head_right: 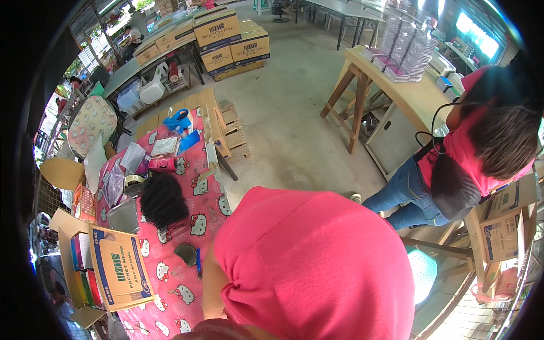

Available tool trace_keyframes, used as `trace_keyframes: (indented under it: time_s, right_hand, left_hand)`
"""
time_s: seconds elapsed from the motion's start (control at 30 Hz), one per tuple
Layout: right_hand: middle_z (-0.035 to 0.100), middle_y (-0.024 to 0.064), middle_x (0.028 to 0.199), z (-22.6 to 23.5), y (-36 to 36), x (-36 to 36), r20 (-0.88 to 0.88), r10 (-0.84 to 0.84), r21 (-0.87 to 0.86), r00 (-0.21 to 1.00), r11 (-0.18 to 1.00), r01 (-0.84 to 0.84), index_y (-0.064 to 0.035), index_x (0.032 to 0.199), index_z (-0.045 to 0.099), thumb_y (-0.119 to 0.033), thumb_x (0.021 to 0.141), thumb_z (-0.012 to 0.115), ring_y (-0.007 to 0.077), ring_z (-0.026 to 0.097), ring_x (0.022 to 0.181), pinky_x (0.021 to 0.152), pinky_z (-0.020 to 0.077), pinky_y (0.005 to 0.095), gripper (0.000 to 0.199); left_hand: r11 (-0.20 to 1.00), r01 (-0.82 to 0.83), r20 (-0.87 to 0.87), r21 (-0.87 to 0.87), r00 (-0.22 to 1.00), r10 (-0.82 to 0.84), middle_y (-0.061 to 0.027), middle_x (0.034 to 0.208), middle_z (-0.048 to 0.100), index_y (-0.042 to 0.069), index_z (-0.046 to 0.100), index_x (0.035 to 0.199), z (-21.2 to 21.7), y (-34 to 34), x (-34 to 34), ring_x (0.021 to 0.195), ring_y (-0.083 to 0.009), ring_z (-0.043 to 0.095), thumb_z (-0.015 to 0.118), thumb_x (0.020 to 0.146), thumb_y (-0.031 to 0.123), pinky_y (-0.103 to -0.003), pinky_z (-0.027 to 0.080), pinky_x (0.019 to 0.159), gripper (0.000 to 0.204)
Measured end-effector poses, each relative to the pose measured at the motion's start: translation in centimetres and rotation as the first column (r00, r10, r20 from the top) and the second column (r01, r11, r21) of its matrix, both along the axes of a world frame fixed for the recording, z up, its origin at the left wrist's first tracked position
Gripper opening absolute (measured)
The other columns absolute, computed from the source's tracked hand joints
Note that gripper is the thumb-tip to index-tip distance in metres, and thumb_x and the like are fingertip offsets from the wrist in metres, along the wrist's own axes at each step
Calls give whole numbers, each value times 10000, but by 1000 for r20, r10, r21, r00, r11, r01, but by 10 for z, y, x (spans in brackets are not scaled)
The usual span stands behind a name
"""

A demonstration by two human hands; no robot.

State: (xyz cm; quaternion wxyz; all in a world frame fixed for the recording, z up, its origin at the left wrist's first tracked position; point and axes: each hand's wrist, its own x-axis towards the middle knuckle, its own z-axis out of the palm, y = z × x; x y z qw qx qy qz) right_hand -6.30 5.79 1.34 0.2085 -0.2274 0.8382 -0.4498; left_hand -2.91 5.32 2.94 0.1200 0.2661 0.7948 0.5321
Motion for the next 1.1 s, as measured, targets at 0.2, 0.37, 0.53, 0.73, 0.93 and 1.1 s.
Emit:
trace_keyframes:
  time_s: [0.2,0.37,0.53,0.73,0.93,1.1]
  right_hand:
    - [600,212,1094,3,10,4,-11,-21,-17,1000,1000,21,51,1281,392,-393,725,727,340,594,989,812,501,441,787]
    - [597,210,1100,11,27,7,-20,-71,-39,997,997,70,49,1303,369,-402,706,749,336,590,996,821,494,438,839]
    - [594,208,1106,15,36,6,-30,-87,-59,996,995,85,46,1325,347,-410,687,771,333,587,1004,830,487,435,892]
    - [590,205,1113,19,45,2,-36,-99,-94,994,991,95,43,1351,320,-421,664,797,328,583,1012,840,479,432,956]
    - [587,203,1120,18,95,16,57,-188,-185,981,963,195,40,1378,294,-431,641,823,323,578,1021,851,471,428,1022]
    - [594,157,1015,53,189,107,179,-517,-250,837,799,547,40,1370,315,-311,681,805,265,593,870,745,467,397,915]
  left_hand:
    - [1000,11,11,-12,1000,-11,-170,1254,564,0,540,1228,3,8,2,1142,-302,543,670,812,227,-435,435,968,492]
    - [1000,7,37,-7,999,-6,-164,1251,568,-1,548,1218,6,14,8,1141,-297,544,670,808,215,-431,435,967,480]
    - [1000,-1,74,0,997,1,-158,1248,572,-2,556,1208,8,22,14,1140,-292,546,670,804,204,-428,436,967,468]
    - [1000,-19,121,20,993,17,-151,1244,577,-4,566,1196,12,17,14,1139,-286,547,670,799,190,-423,436,966,454]
    - [997,33,215,71,975,-47,-144,1240,582,-5,575,1184,10,19,18,1138,-280,549,669,794,176,-418,437,966,440]
    - [979,81,334,187,932,-141,-139,1237,586,-6,583,1174,13,3,7,1137,-275,550,669,790,164,-415,437,965,429]
